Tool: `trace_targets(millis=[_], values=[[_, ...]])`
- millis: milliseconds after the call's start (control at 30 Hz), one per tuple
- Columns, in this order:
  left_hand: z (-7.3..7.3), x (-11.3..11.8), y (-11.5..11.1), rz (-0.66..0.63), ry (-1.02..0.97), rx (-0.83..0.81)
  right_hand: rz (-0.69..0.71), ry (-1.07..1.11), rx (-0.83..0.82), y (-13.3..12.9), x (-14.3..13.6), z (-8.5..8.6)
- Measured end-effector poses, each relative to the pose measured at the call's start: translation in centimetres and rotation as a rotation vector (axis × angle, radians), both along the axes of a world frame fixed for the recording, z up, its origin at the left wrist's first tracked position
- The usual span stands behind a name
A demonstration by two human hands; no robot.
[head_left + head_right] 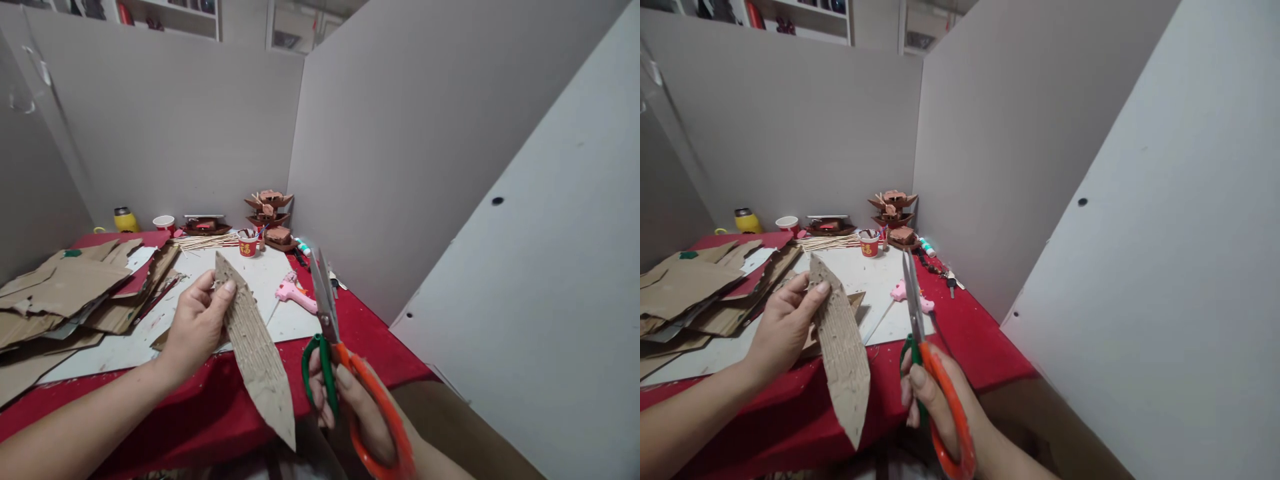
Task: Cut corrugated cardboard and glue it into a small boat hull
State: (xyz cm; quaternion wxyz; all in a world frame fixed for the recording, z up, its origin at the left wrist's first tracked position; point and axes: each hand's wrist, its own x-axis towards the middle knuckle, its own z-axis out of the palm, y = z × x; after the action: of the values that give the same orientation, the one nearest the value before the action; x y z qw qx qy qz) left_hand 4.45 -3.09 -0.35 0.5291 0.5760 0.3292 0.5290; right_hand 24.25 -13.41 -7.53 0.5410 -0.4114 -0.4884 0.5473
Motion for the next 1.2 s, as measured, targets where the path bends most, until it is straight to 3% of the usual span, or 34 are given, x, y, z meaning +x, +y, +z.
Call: trace_targets(millis=[200, 300, 367, 500, 567, 633, 833, 967, 1200], values=[[-0.6, 0.1, 0.3, 0.174, 0.080, 0.208, 0.066, 0.110, -0.035, 0.6, -2.2, 1.0], [-0.8, 0.2, 0.1, 0.200, 0.059, 0.228, 0.037, 0.075, -0.050, 0.9, -2.9, 1.2], [-1.0, 0.4, -0.1, 0.120, 0.061, 0.147, -0.012, 0.024, -0.060, 1.3, -3.1, 1.4], [-1.8, 0.8, -0.5, -0.198, 0.125, -0.124, -0.098, -0.050, -0.070, 1.9, -3.1, 1.6], [-2.2, 1.0, -0.7, -0.338, 0.161, -0.213, -0.099, -0.059, -0.059, 2.0, -2.8, 1.5], [-2.3, 1.1, -0.7, -0.394, 0.177, -0.246, -0.070, -0.040, -0.043, 1.8, -2.3, 1.3], [-1.3, 0.8, -0.5, -0.190, 0.100, -0.159, 0.082, -0.143, -0.029, 0.1, 0.5, 0.0], [-0.3, 0.3, -0.7, -0.095, 0.164, -0.063, 0.057, -0.341, -0.017, -1.2, 2.5, -0.5], [0.7, -0.3, -1.8, 0.022, 0.237, 0.049, -0.004, -0.851, 0.045, -2.8, 4.8, 0.2]])
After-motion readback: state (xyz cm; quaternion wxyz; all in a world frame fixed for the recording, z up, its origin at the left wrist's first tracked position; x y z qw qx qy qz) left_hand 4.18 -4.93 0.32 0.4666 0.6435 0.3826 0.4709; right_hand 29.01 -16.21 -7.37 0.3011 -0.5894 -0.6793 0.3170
